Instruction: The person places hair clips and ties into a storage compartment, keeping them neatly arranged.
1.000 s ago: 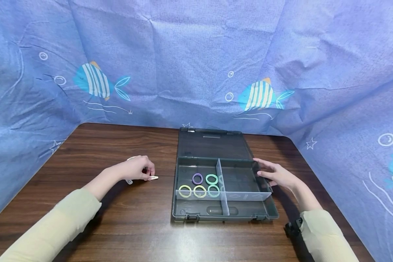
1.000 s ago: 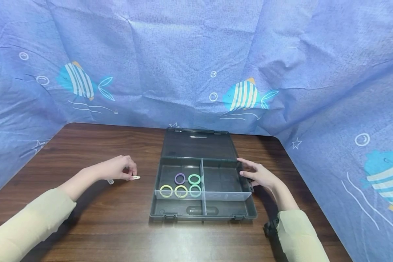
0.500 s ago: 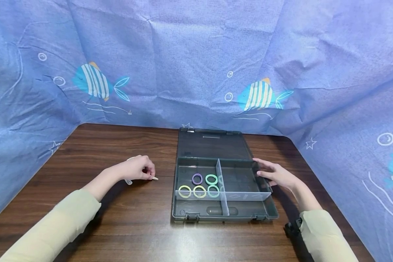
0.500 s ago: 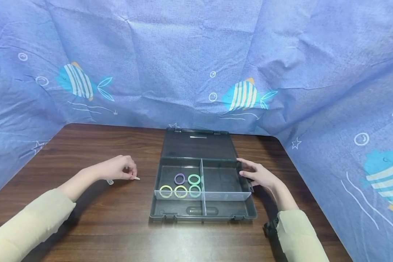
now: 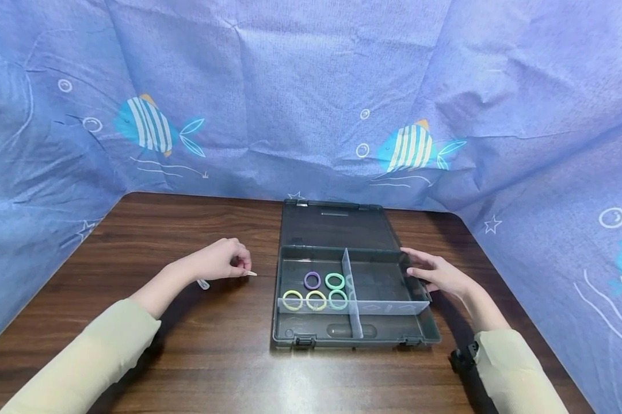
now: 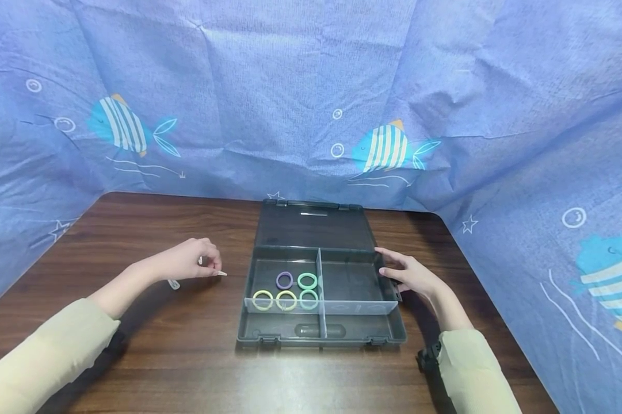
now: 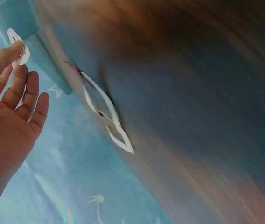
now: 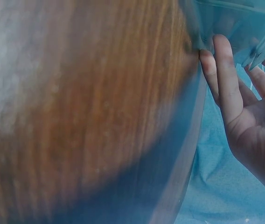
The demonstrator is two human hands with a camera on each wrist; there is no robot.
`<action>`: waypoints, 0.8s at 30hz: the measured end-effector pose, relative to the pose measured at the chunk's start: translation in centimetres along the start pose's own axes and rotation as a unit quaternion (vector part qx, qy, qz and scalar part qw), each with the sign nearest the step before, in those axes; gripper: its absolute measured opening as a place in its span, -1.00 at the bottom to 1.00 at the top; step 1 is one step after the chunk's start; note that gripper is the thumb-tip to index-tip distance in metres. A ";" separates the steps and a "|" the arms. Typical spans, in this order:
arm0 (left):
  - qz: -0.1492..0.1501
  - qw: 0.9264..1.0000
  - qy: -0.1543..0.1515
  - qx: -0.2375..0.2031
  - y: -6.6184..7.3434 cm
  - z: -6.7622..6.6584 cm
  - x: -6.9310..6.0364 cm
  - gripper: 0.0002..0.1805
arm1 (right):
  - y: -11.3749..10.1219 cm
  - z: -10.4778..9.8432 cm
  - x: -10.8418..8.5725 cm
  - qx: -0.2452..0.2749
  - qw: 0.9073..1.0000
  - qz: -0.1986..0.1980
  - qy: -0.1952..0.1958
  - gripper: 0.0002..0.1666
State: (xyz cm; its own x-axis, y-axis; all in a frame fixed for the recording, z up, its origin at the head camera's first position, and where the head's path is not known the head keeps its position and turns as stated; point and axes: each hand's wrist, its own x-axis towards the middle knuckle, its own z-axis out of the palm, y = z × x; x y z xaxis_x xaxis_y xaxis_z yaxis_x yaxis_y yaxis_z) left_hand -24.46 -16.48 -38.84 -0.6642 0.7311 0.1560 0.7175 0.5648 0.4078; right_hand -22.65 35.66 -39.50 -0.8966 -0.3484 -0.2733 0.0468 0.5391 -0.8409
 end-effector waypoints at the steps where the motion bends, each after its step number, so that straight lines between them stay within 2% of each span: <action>1: -0.002 1.000 0.003 0.003 0.2 -0.1 0.1 -0.81 | 0.0 0.0 0.0 0.000 1.000 0.000 0.000 -0.28; 9: -0.022 0.999 0.024 0.010 1.5 -0.9 1.1 -0.82 | 0.2 -0.2 0.0 -0.002 1.000 -0.001 0.000 -0.27; 16: -0.036 0.999 0.022 -0.002 3.0 -1.6 2.0 -0.83 | 0.0 -0.3 -0.1 0.000 1.000 0.001 -0.002 -0.27; 24: -0.027 0.999 0.045 -0.008 4.3 -1.8 3.1 -0.87 | 0.2 -0.1 0.1 -0.005 1.000 0.002 -0.004 -0.27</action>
State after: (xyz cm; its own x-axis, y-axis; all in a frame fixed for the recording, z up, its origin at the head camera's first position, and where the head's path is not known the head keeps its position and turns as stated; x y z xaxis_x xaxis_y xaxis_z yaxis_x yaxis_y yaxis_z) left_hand -23.81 -12.42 -35.00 -0.7190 0.6613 0.2140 0.6767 0.5956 0.4328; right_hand -22.77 35.80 -39.67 -0.8930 -0.3524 -0.2800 0.0455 0.5482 -0.8351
